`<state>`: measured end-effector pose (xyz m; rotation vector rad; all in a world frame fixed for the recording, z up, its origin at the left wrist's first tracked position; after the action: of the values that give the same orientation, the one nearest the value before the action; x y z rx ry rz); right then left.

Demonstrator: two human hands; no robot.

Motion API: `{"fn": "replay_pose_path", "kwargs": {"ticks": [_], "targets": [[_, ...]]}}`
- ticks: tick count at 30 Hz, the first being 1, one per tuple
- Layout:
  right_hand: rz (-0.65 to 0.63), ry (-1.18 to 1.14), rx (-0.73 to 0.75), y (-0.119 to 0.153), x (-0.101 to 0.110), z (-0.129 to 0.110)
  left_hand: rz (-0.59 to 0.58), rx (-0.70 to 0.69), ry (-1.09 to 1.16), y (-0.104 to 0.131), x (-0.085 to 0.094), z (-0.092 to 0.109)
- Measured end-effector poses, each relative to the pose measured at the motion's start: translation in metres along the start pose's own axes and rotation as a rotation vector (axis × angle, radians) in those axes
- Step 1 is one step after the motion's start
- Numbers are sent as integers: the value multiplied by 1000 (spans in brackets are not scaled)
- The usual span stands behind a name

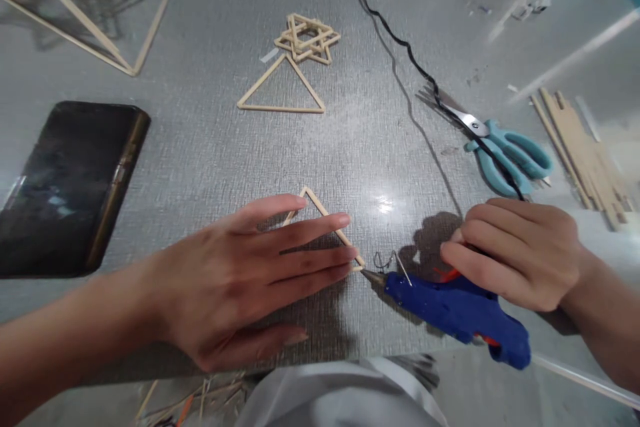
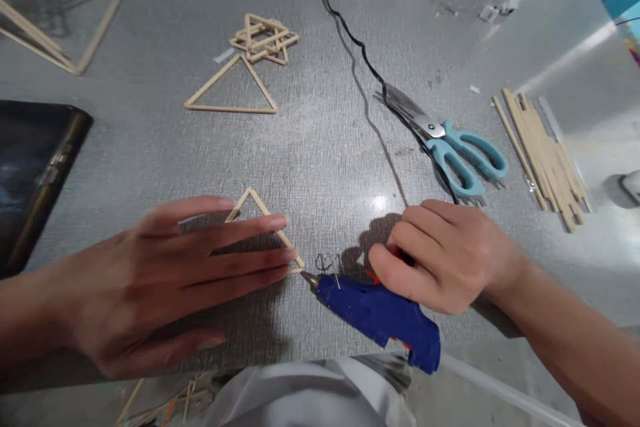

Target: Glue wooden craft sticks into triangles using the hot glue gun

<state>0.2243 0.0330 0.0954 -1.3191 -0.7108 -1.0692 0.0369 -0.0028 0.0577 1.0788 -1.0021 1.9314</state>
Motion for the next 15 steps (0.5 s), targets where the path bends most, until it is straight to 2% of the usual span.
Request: {"fn": "replay_pose_path", "kwargs": {"ticks": [15], "targets": [[54,-15,-51,5,-1,2,0,-9,6,-2,1,0]]}}
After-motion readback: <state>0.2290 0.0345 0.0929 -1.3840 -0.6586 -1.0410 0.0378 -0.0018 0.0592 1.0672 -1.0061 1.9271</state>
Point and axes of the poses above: each hand's wrist, its own y-axis away from the middle knuckle, its own x-axis out of the back of the hand, z = x × y, the point moved 10 cm from there along -y, towards the middle knuckle, and after that the axes turned 4 degrees about -x, right-handed, at the moved point
